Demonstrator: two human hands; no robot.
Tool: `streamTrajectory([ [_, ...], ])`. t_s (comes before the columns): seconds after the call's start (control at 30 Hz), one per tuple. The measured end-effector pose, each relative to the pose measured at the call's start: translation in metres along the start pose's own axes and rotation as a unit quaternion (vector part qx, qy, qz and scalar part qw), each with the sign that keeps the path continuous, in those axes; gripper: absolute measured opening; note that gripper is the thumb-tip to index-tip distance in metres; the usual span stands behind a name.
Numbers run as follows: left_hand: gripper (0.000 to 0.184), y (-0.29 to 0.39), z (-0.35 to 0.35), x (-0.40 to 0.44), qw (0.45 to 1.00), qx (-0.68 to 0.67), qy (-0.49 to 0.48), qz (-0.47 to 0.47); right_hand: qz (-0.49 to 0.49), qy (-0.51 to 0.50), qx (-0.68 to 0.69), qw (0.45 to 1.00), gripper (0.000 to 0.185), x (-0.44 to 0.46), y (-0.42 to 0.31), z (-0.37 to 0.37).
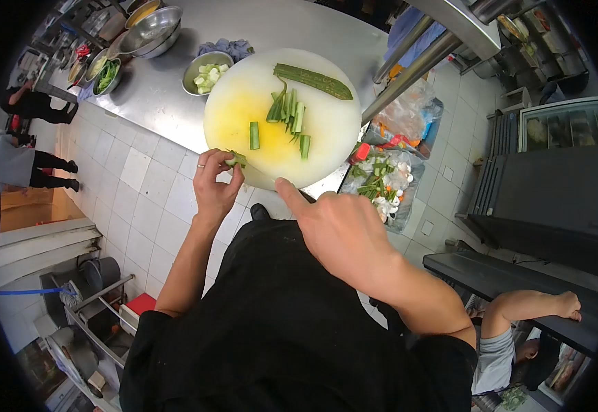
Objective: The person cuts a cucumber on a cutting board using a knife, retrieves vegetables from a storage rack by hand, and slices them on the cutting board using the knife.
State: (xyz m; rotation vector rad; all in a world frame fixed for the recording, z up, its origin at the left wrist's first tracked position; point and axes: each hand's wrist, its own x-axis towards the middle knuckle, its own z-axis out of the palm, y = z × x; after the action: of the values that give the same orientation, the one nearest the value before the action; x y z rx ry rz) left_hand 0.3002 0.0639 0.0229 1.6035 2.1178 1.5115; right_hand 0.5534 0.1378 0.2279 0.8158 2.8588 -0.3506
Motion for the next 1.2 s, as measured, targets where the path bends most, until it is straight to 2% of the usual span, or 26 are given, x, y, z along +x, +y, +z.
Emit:
streamTrajectory([
  [0.17, 0.025, 0.001, 0.0, -0.001, 1.0, 0.006, 0.003, -0.006, -0.008, -0.025, 0.022, 0.999, 0.065, 0.013, 0.006, 0.016],
  [0.27, 0.025, 0.001, 0.0, -0.001, 1.0, 0.004, 0.001, 0.0, -0.017, -0.007, 0.033, 0.999, 0.065, 0.021, 0.018, 0.05],
  [0.37, 0.024, -0.006, -0.001, 0.0, 1.0, -0.008, 0.003, 0.019, 0.002, -0.013, 0.103, 0.995, 0.059, 0.019, 0.037, 0.053],
  [0.47, 0.024, -0.004, -0.001, 0.004, 1.0, -0.017, 0.003, 0.026, 0.013, 0.0, 0.111, 0.994, 0.058, 0.006, 0.032, 0.04],
  [0.5, 0.025, -0.002, 0.0, 0.004, 1.0, -0.016, -0.001, 0.021, 0.016, 0.002, 0.112, 0.994, 0.058, 0.002, 0.027, 0.031],
  [0.57, 0.025, -0.002, 0.002, 0.003, 1.0, -0.018, 0.002, 0.02, 0.025, -0.023, 0.083, 0.996, 0.071, -0.004, 0.013, 0.012],
  [0.67, 0.025, 0.0, 0.003, 0.002, 1.0, -0.018, 0.014, 0.014, 0.02, -0.008, 0.047, 0.999, 0.072, -0.011, 0.002, 0.005],
  [1.2, 0.026, -0.002, 0.005, 0.002, 1.0, -0.018, 0.019, 0.014, -0.009, -0.016, 0.029, 0.999, 0.062, 0.002, -0.006, 0.005],
])
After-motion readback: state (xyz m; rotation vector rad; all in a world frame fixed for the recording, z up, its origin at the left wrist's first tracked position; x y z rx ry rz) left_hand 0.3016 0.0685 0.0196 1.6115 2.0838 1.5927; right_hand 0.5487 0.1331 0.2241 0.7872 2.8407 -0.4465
